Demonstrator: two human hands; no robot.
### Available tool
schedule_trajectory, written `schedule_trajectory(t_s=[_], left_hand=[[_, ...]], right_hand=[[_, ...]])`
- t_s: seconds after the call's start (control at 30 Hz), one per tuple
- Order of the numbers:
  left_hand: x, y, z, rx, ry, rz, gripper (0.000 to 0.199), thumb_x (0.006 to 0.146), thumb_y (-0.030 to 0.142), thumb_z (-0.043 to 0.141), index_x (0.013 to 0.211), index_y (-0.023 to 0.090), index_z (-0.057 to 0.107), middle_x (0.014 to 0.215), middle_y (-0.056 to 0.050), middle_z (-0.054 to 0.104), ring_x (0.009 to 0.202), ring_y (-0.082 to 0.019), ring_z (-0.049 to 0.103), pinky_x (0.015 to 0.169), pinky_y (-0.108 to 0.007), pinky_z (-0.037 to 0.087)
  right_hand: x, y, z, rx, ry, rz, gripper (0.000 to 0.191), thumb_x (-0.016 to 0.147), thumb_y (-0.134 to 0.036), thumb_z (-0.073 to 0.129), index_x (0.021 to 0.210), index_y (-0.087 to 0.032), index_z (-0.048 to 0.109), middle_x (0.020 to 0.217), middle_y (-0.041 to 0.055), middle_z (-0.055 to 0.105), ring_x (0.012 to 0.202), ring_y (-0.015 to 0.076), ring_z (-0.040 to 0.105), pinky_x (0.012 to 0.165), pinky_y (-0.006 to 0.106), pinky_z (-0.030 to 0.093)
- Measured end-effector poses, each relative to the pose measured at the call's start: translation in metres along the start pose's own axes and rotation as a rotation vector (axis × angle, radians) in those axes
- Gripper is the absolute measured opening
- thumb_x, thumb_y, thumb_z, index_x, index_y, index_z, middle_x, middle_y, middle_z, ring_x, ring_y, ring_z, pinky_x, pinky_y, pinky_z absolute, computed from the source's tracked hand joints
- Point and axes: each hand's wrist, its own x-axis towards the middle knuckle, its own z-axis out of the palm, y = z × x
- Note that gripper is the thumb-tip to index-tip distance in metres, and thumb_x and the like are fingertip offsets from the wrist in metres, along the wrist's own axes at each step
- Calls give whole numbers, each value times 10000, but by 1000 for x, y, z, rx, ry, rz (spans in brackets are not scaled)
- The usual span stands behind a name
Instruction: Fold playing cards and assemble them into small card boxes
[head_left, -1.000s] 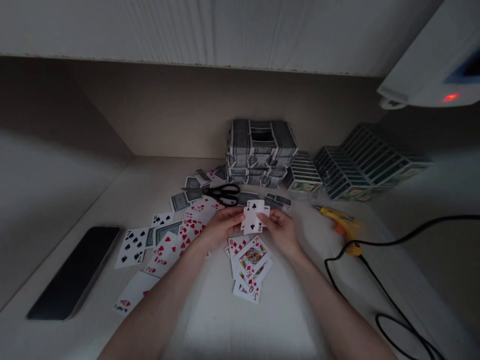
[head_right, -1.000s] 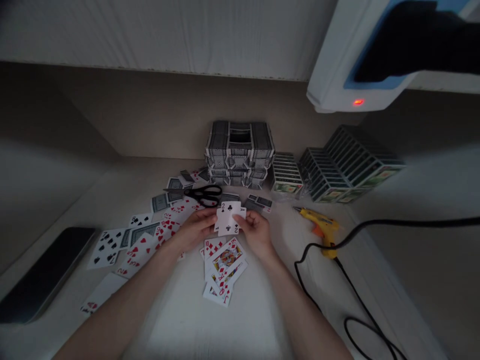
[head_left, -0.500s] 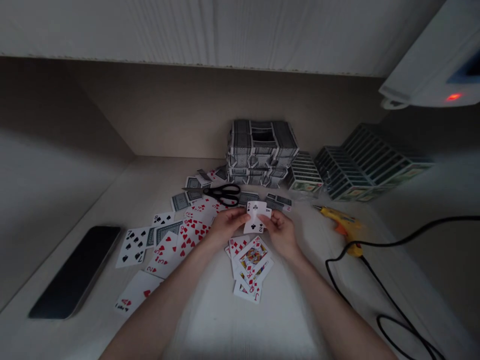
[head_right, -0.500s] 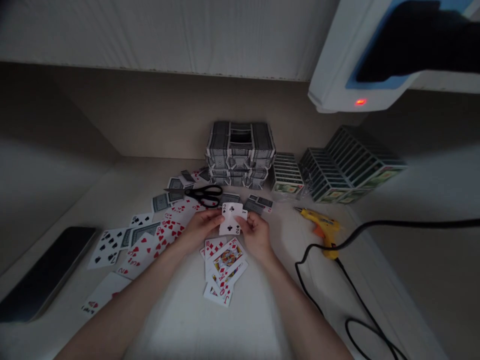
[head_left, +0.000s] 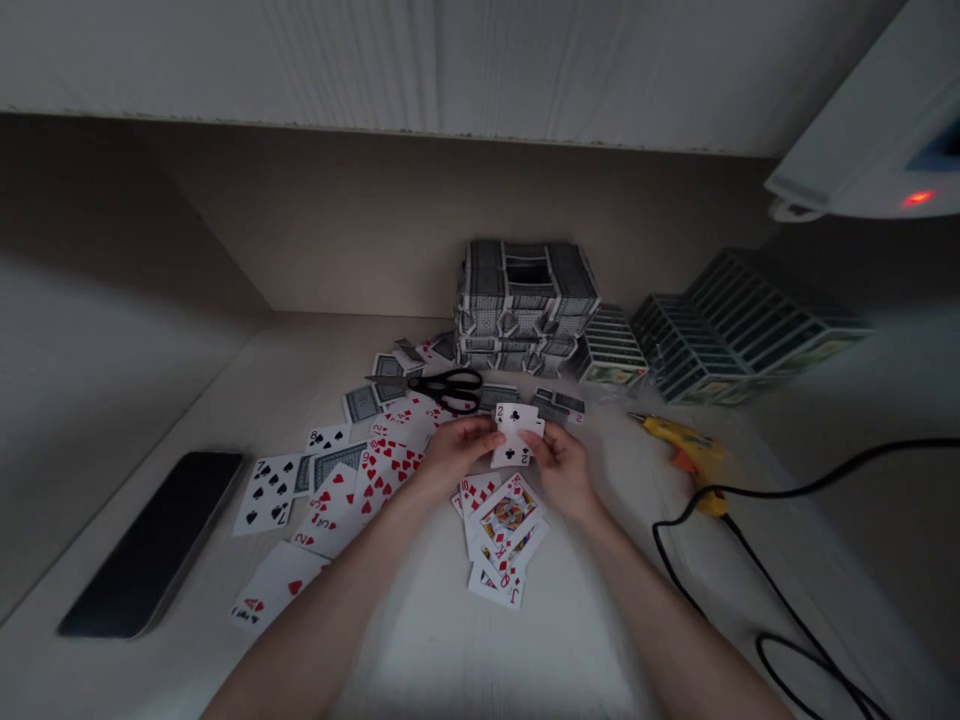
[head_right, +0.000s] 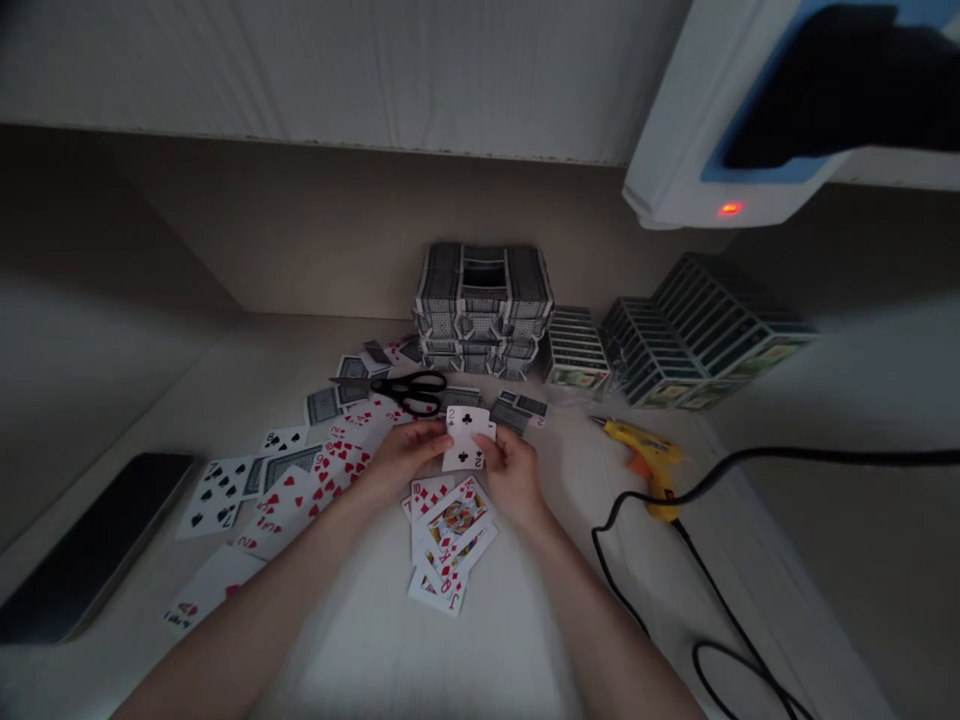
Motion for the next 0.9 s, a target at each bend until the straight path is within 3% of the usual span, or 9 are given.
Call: schedule_trajectory(t_s=[0.3, 0.53, 0.9], left_hand=[[3, -4, -1, 42, 47, 9, 306, 539, 325, 760, 733, 125, 635, 719, -19, 656, 643, -131, 592, 645, -261, 461], [0, -5, 4, 76, 159, 54, 249, 540, 327, 743, 637, 135, 616, 610, 22, 622, 550, -94, 543, 553, -213, 430], [0, -3, 7, 105, 201, 93, 235, 565, 339, 721, 685, 142, 675, 655, 2, 671, 563, -108, 569, 565, -217, 459]], right_hand=[[-1, -5, -1, 7, -43, 4, 246, 756, -404, 580, 836, -173, 609, 759, 34, 664, 686, 176, 580, 613, 272, 452], [-2, -12, 0, 95, -71, 55, 250, 735, -402, 604, 834, -174, 624, 759, 35, 675, 686, 177, 592, 610, 279, 459], [1, -16, -2, 142, -81, 126, 286, 674, -429, 659, 790, -169, 632, 717, 32, 675, 631, 170, 594, 577, 286, 465]])
